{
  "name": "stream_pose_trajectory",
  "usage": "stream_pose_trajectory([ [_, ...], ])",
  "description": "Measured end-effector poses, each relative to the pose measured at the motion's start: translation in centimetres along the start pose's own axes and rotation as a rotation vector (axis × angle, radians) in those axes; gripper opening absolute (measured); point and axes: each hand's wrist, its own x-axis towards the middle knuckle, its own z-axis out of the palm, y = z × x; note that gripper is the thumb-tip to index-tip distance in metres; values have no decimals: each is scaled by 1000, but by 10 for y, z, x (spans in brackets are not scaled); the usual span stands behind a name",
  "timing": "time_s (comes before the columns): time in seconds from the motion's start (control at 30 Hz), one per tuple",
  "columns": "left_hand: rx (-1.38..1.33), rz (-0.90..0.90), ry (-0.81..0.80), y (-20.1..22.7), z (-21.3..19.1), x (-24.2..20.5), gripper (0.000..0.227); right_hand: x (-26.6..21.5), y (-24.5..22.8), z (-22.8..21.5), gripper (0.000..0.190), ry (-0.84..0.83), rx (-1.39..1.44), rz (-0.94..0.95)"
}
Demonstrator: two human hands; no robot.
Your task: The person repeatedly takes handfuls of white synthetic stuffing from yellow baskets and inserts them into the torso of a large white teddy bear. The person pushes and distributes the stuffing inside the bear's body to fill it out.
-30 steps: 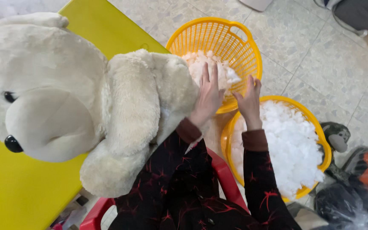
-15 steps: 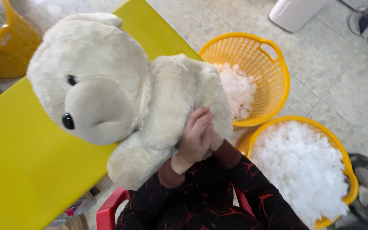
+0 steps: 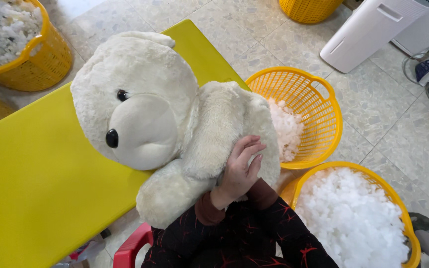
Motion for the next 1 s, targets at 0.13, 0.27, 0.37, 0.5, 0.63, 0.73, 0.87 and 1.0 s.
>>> stream_pose_trajectory([
  [0.13, 98, 46, 32, -3, -9, 2, 34, 26, 21, -25, 17, -69, 78, 152],
  [0.27, 214, 6, -167, -28, -13, -3, 55, 47, 44, -56, 17, 2, 1396, 251],
  [0.37, 483, 85, -221, -67, -13, -13, 63, 52, 50, -74, 27, 16, 1505, 230],
  [0.5, 842, 123, -137, -121, -14, -34, 45, 51, 53, -84, 29, 3, 1521, 241],
  [0.63, 856, 11, 72, -146, -18, -36, 46, 43, 75, -88, 31, 204, 1530, 280],
  [0.73, 646, 13, 113, -130, -14, -33, 49, 32, 118, -97, 35, 379, 1734, 627],
  [0.87, 820, -13, -293, -68, 14, -21, 54, 19, 171, -122, 28, 565, 2014, 551],
  [1.0, -1, -148, -238, -14, 54, 8, 68, -1, 181, -132, 27, 610, 1987, 592],
])
